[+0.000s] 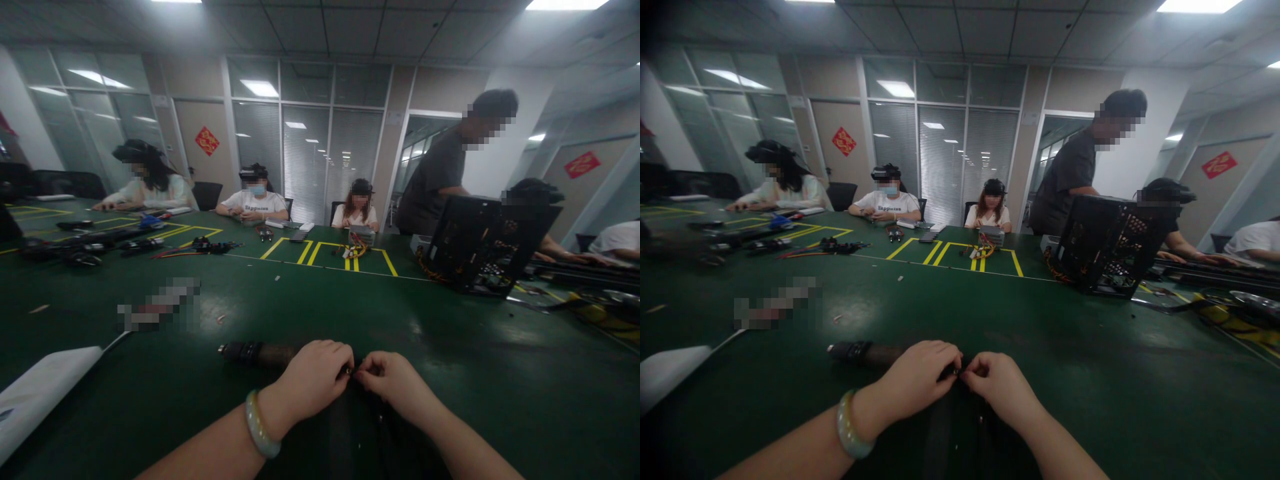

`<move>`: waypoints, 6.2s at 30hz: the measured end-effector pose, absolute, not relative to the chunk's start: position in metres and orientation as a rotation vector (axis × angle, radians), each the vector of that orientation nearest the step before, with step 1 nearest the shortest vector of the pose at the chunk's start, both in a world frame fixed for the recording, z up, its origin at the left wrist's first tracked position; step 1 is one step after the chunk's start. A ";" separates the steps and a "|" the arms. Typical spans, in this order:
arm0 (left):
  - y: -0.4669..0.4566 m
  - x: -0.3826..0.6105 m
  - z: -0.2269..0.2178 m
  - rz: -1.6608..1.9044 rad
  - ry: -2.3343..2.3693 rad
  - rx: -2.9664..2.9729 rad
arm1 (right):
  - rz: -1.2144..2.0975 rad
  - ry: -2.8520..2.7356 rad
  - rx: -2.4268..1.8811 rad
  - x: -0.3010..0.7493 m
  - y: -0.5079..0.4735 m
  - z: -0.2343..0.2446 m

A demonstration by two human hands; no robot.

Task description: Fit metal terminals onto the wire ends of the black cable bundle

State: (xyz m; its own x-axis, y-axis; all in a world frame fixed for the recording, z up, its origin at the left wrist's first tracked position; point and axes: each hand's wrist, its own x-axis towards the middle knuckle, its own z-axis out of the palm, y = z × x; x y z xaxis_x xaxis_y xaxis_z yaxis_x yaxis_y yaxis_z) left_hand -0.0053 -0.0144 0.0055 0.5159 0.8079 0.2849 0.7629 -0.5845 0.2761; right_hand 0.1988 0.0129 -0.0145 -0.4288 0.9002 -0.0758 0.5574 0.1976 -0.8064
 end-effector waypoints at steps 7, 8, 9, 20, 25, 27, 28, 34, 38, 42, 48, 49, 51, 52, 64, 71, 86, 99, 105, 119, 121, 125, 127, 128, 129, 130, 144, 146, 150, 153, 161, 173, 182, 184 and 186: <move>-0.010 -0.005 0.008 0.547 1.349 2.700 | 1.119 -2.037 -1.355 0.198 0.014 -0.018; -0.009 -0.005 0.008 0.539 1.354 2.705 | 1.103 -2.032 -1.356 0.197 0.014 -0.019; -0.008 -0.006 0.009 0.531 1.358 2.708 | 1.090 -2.026 -1.355 0.196 0.014 -0.019; -0.001 -0.009 0.007 0.563 1.365 2.732 | 1.000 -2.026 -1.325 0.190 0.016 -0.019; -0.002 -0.004 0.008 0.524 1.388 2.751 | 1.001 -2.006 -1.385 0.189 0.018 -0.020; -0.002 -0.003 0.008 0.522 1.402 2.747 | 1.018 -1.999 -1.388 0.189 0.017 -0.020; -0.002 -0.003 0.008 0.528 1.405 2.744 | 1.020 -1.992 -1.389 0.189 0.016 -0.021; -0.002 -0.002 0.004 0.580 1.422 2.720 | 1.031 -1.949 -1.424 0.183 0.013 -0.021; -0.002 0.002 0.002 0.578 1.471 2.699 | 1.024 -1.938 -1.409 0.183 0.016 -0.020; 0.000 0.003 0.000 0.574 1.496 2.675 | 1.040 -1.940 -1.427 0.184 0.020 -0.020; 0.000 -0.001 0.001 0.625 1.406 2.679 | 1.090 -1.877 -1.449 0.186 0.021 -0.027; 0.000 -0.002 0.002 0.629 1.398 2.683 | 1.097 -1.874 -1.445 0.186 0.021 -0.028; -0.001 -0.002 0.004 0.635 1.396 2.687 | 1.114 -1.874 -1.428 0.187 0.023 -0.029; -0.002 -0.002 0.005 0.633 1.397 2.687 | 1.123 -1.878 -1.416 0.187 0.023 -0.030; 0.000 -0.001 0.002 0.667 1.441 2.626 | 1.107 -1.932 -1.384 0.187 0.017 -0.020; 0.001 -0.001 -0.003 0.705 1.472 2.612 | 1.065 -1.885 -1.342 0.187 0.027 -0.036; -0.002 -0.005 0.002 0.694 1.354 2.651 | 1.107 -1.920 -1.312 0.189 0.024 -0.035; -0.006 -0.005 0.004 0.748 1.469 2.569 | 1.040 -1.962 -1.325 0.188 0.018 -0.023; -0.006 -0.007 0.002 0.773 1.426 2.550 | 1.079 -1.954 -1.316 0.189 0.020 -0.025; -0.014 -0.002 0.017 0.855 1.541 2.531 | 1.037 -1.961 -1.310 0.190 0.020 -0.027; -0.014 -0.002 0.018 0.862 1.550 2.532 | 1.027 -1.965 -1.313 0.190 0.020 -0.026; -0.014 -0.002 0.017 0.853 1.553 2.537 | 1.039 -1.950 -1.310 0.188 0.019 -0.024; -0.013 -0.003 0.014 0.828 1.533 2.560 | 1.055 -1.946 -1.310 0.187 0.019 -0.023; -0.012 -0.004 0.013 0.804 1.521 2.572 | 1.058 -1.948 -1.309 0.187 0.019 -0.023; -0.010 -0.004 0.011 0.770 1.511 2.580 | 1.057 -1.950 -1.307 0.187 0.019 -0.023; -0.009 -0.005 0.009 0.728 1.503 2.585 | 1.058 -1.953 -1.305 0.187 0.019 -0.023; -0.007 -0.001 0.002 0.720 1.460 2.567 | 1.086 -1.967 -1.348 0.194 0.021 -0.026; -0.008 0.001 0.001 0.718 1.482 2.546 | 1.110 -1.952 -1.340 0.195 0.021 -0.025; -0.009 0.003 0.002 0.717 1.599 2.449 | 1.082 -1.947 -1.354 0.195 0.019 -0.022; -0.010 0.003 0.005 0.680 1.590 2.466 | 1.094 -1.954 -1.364 0.194 0.019 -0.020; -0.010 0.001 0.008 0.639 1.560 2.533 | 1.087 -1.941 -1.310 0.193 0.017 -0.019; -0.011 -0.003 0.007 0.742 1.502 2.538 | 1.102 -1.874 -1.288 0.194 0.018 -0.024; -0.009 -0.003 0.005 0.743 1.484 2.552 | 1.102 -1.884 -1.314 0.195 0.017 -0.024; -0.010 -0.003 0.006 0.741 1.476 2.565 | 1.082 -1.908 -1.307 0.195 0.016 -0.022; -0.010 -0.002 0.007 0.731 1.474 2.572 | 1.079 -1.937 -1.319 0.196 0.016 -0.019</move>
State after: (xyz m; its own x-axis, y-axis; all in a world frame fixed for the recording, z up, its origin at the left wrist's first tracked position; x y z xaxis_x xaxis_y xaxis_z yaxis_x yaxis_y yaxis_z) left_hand -0.0023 -0.0100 0.0069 0.4205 0.8329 0.3597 0.7905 -0.5309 0.3052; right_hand 0.1956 0.0157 -0.0189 -0.3638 0.9315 0.0048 0.4864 0.1944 -0.8518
